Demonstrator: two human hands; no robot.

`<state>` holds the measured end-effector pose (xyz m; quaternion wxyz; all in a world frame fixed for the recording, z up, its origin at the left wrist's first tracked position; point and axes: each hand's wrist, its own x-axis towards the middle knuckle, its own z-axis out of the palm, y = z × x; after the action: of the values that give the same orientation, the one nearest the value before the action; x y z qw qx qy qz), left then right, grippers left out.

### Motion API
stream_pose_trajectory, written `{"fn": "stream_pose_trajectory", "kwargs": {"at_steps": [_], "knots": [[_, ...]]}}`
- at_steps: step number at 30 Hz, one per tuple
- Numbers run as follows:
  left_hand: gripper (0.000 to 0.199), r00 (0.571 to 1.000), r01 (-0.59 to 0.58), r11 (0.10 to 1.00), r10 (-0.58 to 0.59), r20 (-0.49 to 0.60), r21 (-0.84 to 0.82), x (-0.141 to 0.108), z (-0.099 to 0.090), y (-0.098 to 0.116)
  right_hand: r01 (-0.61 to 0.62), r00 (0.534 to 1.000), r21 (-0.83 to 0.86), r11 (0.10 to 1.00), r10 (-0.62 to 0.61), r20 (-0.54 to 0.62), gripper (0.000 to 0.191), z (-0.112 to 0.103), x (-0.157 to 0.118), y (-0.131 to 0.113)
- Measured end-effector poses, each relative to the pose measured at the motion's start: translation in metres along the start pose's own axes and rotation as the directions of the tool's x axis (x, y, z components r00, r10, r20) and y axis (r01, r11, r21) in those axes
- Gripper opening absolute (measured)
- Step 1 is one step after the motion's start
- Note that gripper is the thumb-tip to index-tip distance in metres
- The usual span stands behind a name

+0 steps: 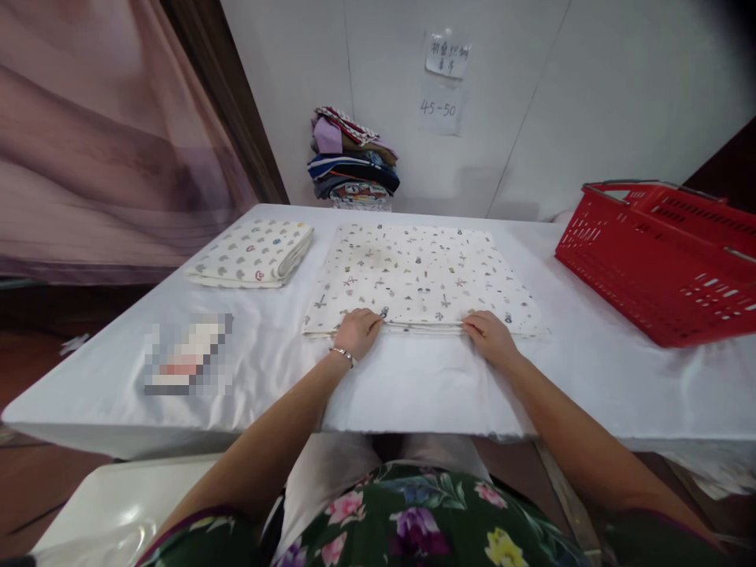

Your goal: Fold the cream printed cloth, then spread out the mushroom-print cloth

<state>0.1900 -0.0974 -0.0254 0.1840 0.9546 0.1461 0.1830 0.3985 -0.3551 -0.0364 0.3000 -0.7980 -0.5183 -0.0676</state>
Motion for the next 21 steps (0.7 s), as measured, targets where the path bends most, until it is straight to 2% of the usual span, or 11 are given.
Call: {"fn": "stream_pose_trajectory", "kwargs": {"at_steps": [5, 12, 16, 21], "knots": [[0.021, 0.999, 0.009, 0.999, -0.01, -0.037, -0.03, -0.0009, 0.0004, 0.0022, 0.06, 0.992, -0.042, 0.997, -0.064, -0.107, 0.022, 0.0056, -0.0025, -0.0026], [0.024, 0.997, -0.068, 0.992, 0.072, -0.027, 0.11, -0.0016, 0.0049, -0.0006, 0.11, 0.99, -0.076, 0.991, -0.115, -0.077, 0.02, 0.0038, -0.0028, -0.0054], [0.025, 0.989, -0.128, 0.982, 0.137, -0.055, 0.139, -0.0028, 0.0072, -0.0013, 0.17, 0.983, -0.093, 0.981, -0.175, -0.051, 0.022, 0.0041, -0.0026, -0.0046], [0.028, 0.977, -0.196, 0.963, 0.208, -0.047, 0.182, -0.0032, 0.0093, -0.0017, 0.175, 0.983, -0.135, 0.975, -0.182, -0.039, 0.023, 0.0029, -0.003, -0.0078]]}}
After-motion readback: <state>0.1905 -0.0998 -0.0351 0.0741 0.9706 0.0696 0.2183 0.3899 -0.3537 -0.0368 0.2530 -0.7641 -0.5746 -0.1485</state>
